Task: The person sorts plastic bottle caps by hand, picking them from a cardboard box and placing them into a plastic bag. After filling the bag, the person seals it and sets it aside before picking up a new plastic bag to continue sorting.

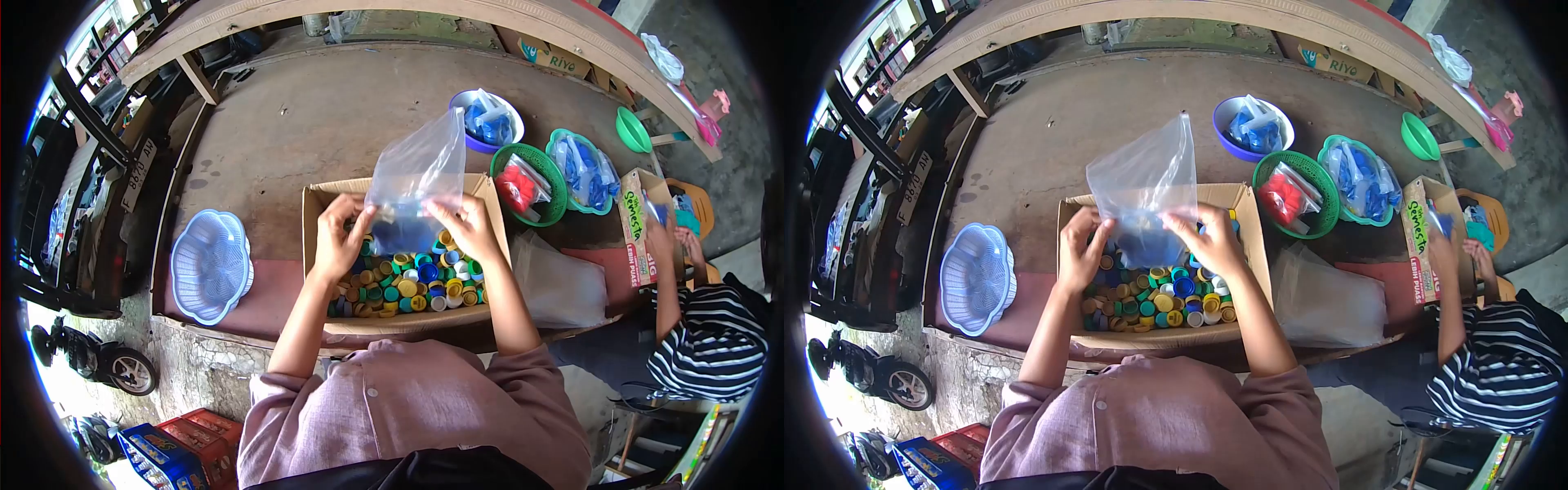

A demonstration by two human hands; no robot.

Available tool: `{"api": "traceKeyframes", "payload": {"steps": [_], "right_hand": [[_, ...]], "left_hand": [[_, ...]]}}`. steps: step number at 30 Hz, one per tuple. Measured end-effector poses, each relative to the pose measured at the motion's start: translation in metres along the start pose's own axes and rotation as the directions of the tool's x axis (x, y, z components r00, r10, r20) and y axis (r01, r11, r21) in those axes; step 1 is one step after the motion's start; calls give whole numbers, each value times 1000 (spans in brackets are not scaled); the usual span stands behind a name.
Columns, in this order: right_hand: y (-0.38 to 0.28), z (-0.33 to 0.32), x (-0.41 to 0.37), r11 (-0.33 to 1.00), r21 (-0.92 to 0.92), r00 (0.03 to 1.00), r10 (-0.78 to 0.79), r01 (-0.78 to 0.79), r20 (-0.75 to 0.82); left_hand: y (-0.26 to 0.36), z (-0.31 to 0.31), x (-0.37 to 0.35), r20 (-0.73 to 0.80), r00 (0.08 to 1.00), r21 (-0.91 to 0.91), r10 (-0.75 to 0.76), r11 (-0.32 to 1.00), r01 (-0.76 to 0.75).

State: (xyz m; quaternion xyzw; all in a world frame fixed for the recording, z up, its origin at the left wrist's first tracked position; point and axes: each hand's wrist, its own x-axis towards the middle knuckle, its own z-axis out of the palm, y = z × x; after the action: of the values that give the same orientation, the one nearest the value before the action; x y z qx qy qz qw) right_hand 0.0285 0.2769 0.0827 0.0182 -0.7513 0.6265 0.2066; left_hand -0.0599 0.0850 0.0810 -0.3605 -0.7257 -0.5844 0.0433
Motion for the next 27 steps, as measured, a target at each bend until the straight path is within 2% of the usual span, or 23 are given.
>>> {"api": "traceKeyframes", "payload": {"steps": [2, 3, 5, 6, 7, 9, 11, 13, 14, 16, 17, 19, 20, 21, 23, 24, 25, 27], "right_hand": [[6, -4, 7, 993, 118, 1000, 14, -13, -7], [13, -3, 7, 993, 118, 1000, 14, -13, -5], [39, 1, 3, 981, 194, 999, 8, 0, -37], [55, 1, -1, 982, 180, 998, 54, -48, -27], [70, 1, -5, 968, 236, 995, 97, -89, -24], [72, 5, -11, 977, 188, 992, 110, -97, -61], [70, 4, -19, 998, 50, 999, 44, -43, -26], [88, 5, -23, 1000, -20, 1000, 7, -8, -19], [87, 5, -22, 1000, -20, 1000, 6, -7, -19], [84, 6, -21, 982, -139, 992, 121, -124, -37], [81, 8, -20, 983, -136, 992, 118, -122, -37], [71, 10, -21, 981, -194, 1000, 17, -17, 0], [68, 10, -21, 985, -157, 997, -61, 66, 38], [66, 11, -22, 985, -157, 997, -62, 67, 35], [62, 16, -24, 970, 241, 999, 43, -34, -31], [57, 9, -21, 958, 269, 995, 85, -98, 57], [52, 8, -18, 957, 276, 996, 91, -85, -8], [23, 1, -8, 974, 213, 996, 81, -73, -30]], "left_hand": [[-19, 5, 8, -14, 1000, -105, 14, 994, -15], [-29, 9, 6, -16, 1000, -105, 13, 994, -15], [-47, 20, -1, 83, 977, -291, -194, 933, 210], [-52, 26, -5, 68, 985, -278, -159, 945, 171], [-57, 28, -10, 99, 966, -226, -238, 940, 255], [-67, 37, -19, 55, 962, -345, -267, 899, 269], [-74, 40, -25, 61, 950, -374, -306, 875, 306], [-77, 40, -28, 86, 917, -518, -389, 769, 375], [-76, 39, -28, 85, 918, -518, -388, 769, 374], [-73, 36, -28, 188, 878, -518, -441, 714, 470], [-69, 37, -28, 187, 878, -515, -440, 717, 469], [-62, 42, -28, 90, 938, -552, -333, 768, 326], [-63, 39, -30, 137, 936, -515, -324, 784, 347], [-63, 39, -30, 139, 937, -514, -322, 785, 346], [-57, 39, -26, 75, 962, -498, -262, 826, 264], [-51, 36, -21, 83, 968, -558, -236, 794, 242], [-45, 33, -17, 50, 977, -565, -205, 801, 197], [-20, 20, 1, 62, 987, -525, -147, 836, 158]]}}
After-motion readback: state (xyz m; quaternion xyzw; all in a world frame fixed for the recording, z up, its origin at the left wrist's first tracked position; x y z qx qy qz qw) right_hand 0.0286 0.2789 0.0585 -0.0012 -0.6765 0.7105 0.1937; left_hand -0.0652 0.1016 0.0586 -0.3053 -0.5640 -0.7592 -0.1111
